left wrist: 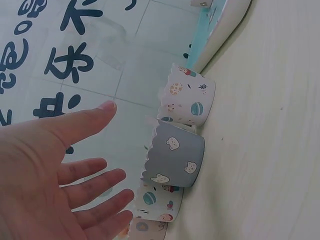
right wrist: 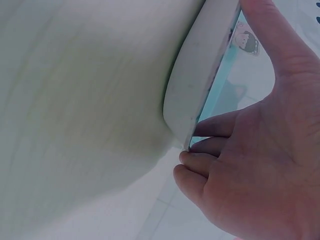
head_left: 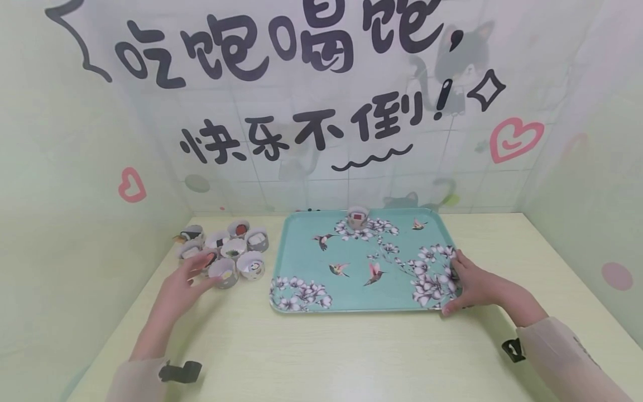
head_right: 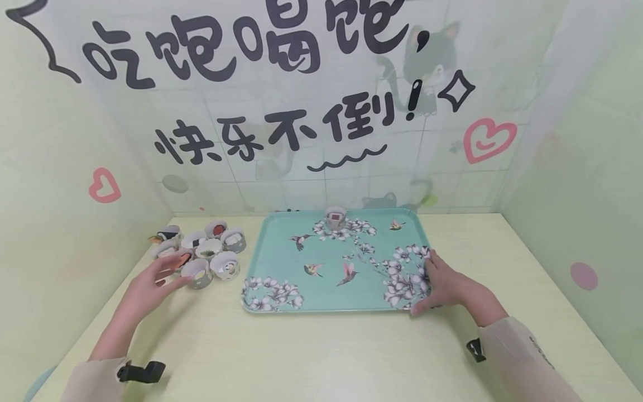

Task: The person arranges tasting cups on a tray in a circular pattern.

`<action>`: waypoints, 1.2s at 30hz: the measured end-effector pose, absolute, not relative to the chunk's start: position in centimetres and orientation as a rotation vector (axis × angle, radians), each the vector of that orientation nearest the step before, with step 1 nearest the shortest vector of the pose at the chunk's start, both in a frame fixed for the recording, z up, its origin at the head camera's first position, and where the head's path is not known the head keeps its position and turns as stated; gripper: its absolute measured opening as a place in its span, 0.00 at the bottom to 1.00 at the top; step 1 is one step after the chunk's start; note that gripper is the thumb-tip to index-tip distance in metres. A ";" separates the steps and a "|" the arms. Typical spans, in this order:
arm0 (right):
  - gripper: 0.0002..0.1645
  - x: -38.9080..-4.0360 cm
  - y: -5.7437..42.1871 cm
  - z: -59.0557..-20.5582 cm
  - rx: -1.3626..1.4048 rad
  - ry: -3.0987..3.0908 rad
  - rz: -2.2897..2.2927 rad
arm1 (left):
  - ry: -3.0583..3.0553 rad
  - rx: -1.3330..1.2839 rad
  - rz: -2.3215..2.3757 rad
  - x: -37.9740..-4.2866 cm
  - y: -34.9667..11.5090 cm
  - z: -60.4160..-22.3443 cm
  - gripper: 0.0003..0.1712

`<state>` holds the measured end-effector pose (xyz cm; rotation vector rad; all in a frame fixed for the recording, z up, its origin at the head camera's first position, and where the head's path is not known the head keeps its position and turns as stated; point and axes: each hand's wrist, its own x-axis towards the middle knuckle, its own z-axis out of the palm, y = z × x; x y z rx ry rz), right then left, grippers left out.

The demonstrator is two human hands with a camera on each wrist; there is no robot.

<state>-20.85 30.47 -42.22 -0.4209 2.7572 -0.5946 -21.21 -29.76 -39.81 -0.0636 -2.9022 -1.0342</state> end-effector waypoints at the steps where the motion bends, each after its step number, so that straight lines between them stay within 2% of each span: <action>1: 0.82 -20.9 30.5 -42.2 -0.422 2.758 -0.595 | -2.905 -0.054 -1.042 -21.1 -29.9 -39.9 0.41; 8: 0.83 -20.7 30.5 -42.0 -0.414 2.757 -0.596 | -2.950 -0.005 -1.046 -20.8 -30.5 -40.4 0.47; 19: 0.83 -20.8 30.6 -42.1 -0.413 2.753 -0.598 | -2.939 -0.027 -1.067 -20.9 -30.5 -41.3 0.44; 36: 0.80 -20.7 30.5 -42.1 -0.426 2.757 -0.611 | -2.975 -0.012 -1.101 -21.6 -30.4 -42.0 0.52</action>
